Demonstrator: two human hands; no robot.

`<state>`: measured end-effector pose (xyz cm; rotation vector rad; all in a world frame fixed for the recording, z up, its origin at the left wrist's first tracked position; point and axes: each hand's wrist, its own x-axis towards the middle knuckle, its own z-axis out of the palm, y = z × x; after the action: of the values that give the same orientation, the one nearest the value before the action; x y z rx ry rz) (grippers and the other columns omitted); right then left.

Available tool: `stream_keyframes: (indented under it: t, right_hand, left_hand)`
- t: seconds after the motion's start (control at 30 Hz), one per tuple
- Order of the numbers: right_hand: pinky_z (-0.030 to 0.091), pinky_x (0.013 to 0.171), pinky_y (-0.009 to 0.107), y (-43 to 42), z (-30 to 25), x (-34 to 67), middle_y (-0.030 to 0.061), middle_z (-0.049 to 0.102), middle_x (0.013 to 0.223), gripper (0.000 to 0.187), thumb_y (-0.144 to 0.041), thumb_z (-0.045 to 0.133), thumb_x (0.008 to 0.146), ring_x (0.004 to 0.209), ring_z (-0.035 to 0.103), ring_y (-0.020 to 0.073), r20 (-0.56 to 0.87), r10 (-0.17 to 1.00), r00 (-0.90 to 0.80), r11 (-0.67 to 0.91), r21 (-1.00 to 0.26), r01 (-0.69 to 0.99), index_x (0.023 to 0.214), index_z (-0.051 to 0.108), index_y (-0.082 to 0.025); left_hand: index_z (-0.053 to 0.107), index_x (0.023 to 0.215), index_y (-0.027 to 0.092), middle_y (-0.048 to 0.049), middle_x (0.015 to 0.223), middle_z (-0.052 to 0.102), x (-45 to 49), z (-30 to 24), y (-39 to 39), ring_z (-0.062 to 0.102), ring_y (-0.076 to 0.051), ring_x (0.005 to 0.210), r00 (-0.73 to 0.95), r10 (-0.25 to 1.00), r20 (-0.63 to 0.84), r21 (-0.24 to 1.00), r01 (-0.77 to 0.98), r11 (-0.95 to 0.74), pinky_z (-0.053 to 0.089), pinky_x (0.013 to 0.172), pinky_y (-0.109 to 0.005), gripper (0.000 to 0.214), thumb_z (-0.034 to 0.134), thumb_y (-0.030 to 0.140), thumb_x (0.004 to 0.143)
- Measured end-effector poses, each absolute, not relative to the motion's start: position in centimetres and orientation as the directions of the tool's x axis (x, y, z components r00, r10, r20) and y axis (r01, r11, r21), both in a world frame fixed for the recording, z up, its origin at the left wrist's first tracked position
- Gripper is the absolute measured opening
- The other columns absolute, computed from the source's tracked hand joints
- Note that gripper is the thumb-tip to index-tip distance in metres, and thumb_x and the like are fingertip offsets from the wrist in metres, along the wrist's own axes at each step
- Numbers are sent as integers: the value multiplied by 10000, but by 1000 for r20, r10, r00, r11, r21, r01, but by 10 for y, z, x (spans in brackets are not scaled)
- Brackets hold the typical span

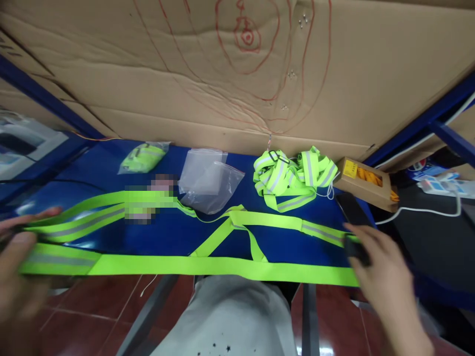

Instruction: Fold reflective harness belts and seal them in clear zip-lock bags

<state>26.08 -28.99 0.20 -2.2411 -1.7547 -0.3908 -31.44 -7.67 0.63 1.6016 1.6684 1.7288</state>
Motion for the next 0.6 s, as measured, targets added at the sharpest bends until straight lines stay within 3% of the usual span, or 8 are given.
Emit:
stream_keyframes:
  t: [0.03,0.07,0.13,0.2,0.23,0.33,0.5,0.6]
  right_hand:
    - [552,1000,453,-274,1,242,124,636,1340,532,-182,588,916,1187,655,314,300,948,109,-98,-53,994,1436,575,-293]
    - [548,1015,481,-259,0,223,126,633,1355,543,-149,598,894,1202,649,321,247,969,5,12,-69,998,1423,592,-273]
    - [540,1034,532,-232,-6,182,108,647,1378,621,-102,668,834,1217,641,340,168,975,-144,157,-67,985,1427,599,-273]
    - [541,1027,569,-215,-13,144,113,653,1391,686,-105,730,798,1202,644,359,125,961,-247,258,-80,963,1452,582,-255]
    - [547,1019,566,-212,-16,128,117,661,1380,667,-136,740,810,1188,649,355,110,954,-280,292,-111,950,1449,583,-243]
    - [570,990,560,-214,-25,98,126,670,1358,662,-247,753,843,1144,663,345,60,950,-305,311,-206,928,1475,555,-225]
    - [594,969,572,-234,-33,101,138,662,1344,674,-127,731,788,1148,670,358,14,985,-171,170,-200,965,1439,581,-209]
    - [614,967,542,-243,-30,115,111,675,1315,687,-88,705,775,1130,691,329,-12,988,-153,147,-211,966,1431,581,-250]
  left_hand:
    - [700,1153,206,-64,1217,769,-296,6,-85,733,-290,1120,-343,788,511,820,469,-328,557,1047,-577,308,733,332,874]
    - [698,1161,209,-65,1254,750,-276,4,-93,700,-283,1198,-218,830,513,786,508,-352,507,1119,-553,279,726,273,891]
    - [675,1173,233,-64,1317,699,-235,-6,-111,650,-253,1271,170,873,457,709,523,-473,514,1117,-484,266,624,132,932]
    - [623,1313,274,-87,1470,602,-198,-21,-126,607,-254,1330,573,763,299,630,481,-609,538,1082,-474,541,485,-25,883]
    - [584,1402,304,-90,1558,530,-184,-29,-131,555,-290,1393,718,670,188,554,486,-676,506,1111,-530,710,476,-73,811]
    - [495,1511,334,-96,1649,423,-159,-44,-134,470,-375,1462,794,607,32,406,545,-734,405,1148,-668,910,492,-100,712]
    - [102,1676,360,-106,1672,383,-160,-39,-117,441,-341,1497,674,738,3,443,661,-606,465,1138,-554,1022,480,-43,816]
    - [96,1670,410,-105,1670,386,-153,-35,-111,469,-377,1475,676,734,-68,357,703,-615,471,1128,-566,1038,524,-18,827]
